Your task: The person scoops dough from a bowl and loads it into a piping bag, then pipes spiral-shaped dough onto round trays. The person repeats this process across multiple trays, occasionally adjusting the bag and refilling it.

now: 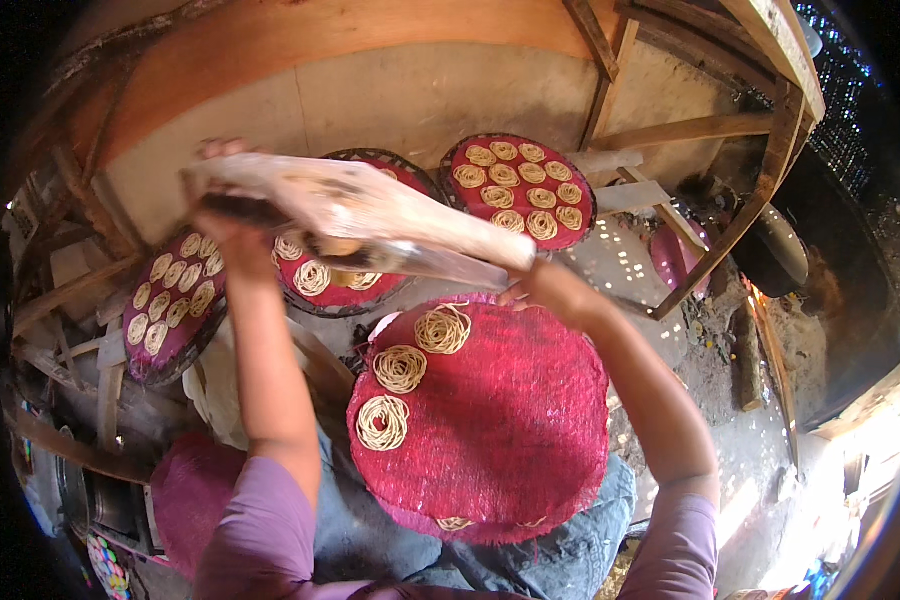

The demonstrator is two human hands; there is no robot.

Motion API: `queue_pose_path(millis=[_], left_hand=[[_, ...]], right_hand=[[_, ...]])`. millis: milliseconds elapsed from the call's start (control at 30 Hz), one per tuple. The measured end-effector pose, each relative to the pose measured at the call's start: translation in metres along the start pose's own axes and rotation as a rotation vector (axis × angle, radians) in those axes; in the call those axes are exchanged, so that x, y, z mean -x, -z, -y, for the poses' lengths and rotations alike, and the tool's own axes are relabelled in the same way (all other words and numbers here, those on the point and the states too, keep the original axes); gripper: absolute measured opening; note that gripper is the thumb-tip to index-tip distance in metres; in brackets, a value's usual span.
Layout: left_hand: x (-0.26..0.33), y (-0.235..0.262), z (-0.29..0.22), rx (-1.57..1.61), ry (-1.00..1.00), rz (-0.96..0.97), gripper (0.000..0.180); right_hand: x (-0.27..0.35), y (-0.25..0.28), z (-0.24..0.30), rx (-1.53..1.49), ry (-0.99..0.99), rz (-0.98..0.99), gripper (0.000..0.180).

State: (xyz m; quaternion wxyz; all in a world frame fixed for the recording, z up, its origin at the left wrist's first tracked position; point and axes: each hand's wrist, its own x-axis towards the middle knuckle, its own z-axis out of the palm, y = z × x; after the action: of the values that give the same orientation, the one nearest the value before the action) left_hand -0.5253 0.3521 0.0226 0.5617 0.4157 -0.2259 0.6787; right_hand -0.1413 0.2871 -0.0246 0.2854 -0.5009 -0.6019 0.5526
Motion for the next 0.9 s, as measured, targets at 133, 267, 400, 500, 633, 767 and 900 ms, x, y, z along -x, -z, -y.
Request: queue_pose_path(millis=[133, 267, 400, 500, 633, 767, 900], left_hand=[[0.028, -0.035, -0.064, -0.208, -0.296, 0.059, 0.062], [0.037, -0.06, -0.095, -0.288, -0.378, 0.024, 0.068], [0.041, -0.067, -0.1, -0.285, -0.34, 0.051, 0.067], [0.045, -0.065, -0.097, -0.277, -0.339, 0.049, 0.066], [0.046, -0.065, -0.094, -0.26, -0.325, 0.036, 0.066], [0.046, -0.07, -0.092, -0.257, -0.326, 0.026, 0.065], [0.046, -0.07, -0.089, -0.253, -0.321, 0.027, 0.064]], right_hand=[[-0.021, -0.025, -0.055, 0.94, 0.404, -0.215, 0.037], [-0.025, -0.042, -0.077, 1.118, 0.441, -0.339, 0.035], [-0.026, -0.051, -0.068, 1.009, 0.347, -0.302, 0.027], [-0.025, -0.053, -0.062, 0.77, 0.354, -0.265, 0.02], [-0.016, -0.054, -0.062, 0.875, 0.382, -0.333, 0.015], [-0.005, -0.058, -0.061, 1.052, 0.392, -0.377, 0.013], [-0.001, -0.06, -0.054, 1.061, 0.327, -0.365, 0.012]])
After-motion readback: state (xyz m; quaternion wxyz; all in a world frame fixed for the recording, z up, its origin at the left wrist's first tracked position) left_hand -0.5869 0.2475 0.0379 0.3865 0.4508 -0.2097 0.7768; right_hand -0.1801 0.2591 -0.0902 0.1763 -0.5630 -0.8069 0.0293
